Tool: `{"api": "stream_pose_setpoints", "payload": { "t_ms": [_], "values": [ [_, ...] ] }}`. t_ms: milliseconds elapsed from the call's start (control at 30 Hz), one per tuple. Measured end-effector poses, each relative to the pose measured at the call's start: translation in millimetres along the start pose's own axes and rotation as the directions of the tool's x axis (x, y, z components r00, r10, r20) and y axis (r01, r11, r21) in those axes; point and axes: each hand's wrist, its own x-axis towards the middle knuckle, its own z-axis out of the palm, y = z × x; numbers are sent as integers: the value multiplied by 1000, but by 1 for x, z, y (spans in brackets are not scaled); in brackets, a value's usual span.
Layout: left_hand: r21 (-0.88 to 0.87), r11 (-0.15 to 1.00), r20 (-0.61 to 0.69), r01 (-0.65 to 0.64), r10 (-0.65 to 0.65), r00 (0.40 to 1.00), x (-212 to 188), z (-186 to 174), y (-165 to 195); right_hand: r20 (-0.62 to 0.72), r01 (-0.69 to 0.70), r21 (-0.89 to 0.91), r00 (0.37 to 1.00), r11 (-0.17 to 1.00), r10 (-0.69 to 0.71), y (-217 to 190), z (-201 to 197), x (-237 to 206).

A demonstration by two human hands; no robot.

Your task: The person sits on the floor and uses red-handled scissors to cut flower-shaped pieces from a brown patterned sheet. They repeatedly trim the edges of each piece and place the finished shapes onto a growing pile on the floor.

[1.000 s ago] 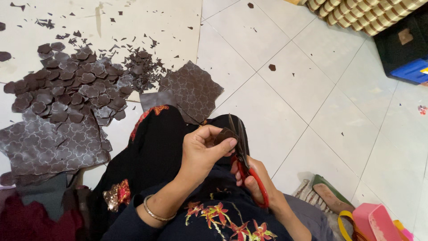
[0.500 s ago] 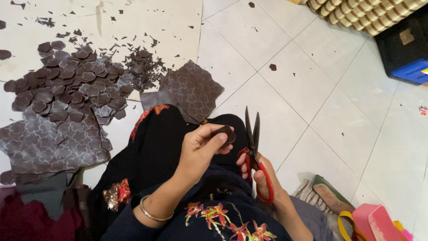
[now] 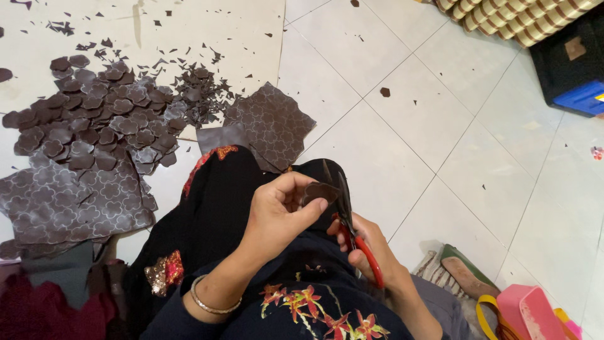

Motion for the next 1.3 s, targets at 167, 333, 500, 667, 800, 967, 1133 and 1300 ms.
{"api": "stream_pose_setpoints", "payload": {
  "t_ms": [167,333,500,667,800,967,1133,1300],
  "values": [
    [-12,1000,27,-12,13,1000,-2,0,-1,0,4,-14,1000,1000,-4,2,3,1],
    [-17,999,43,-36,36,998,-2,0,0,-5,19,-15,1000,1000,-19,2,6,2],
    [-105,994,49,8,-3,999,-1,2,1,15,-10,20,1000,1000,10,1,7,0],
    [-103,993,23,58,-56,998,-1,3,0,19,-4,36,1000,999,3,0,6,-1],
    [-96,995,25,21,-18,1000,-2,4,-2,40,5,17,999,1000,-5,-6,7,0],
    [-103,994,17,35,-33,999,-3,3,-1,44,21,13,999,1000,-22,-10,9,0],
    [-152,983,14,100,-100,995,-3,5,1,41,1,19,999,1000,-2,-2,11,2],
    [-243,962,41,126,-120,992,-3,4,1,71,-1,51,997,999,-3,-7,9,-3]
  ]
}}
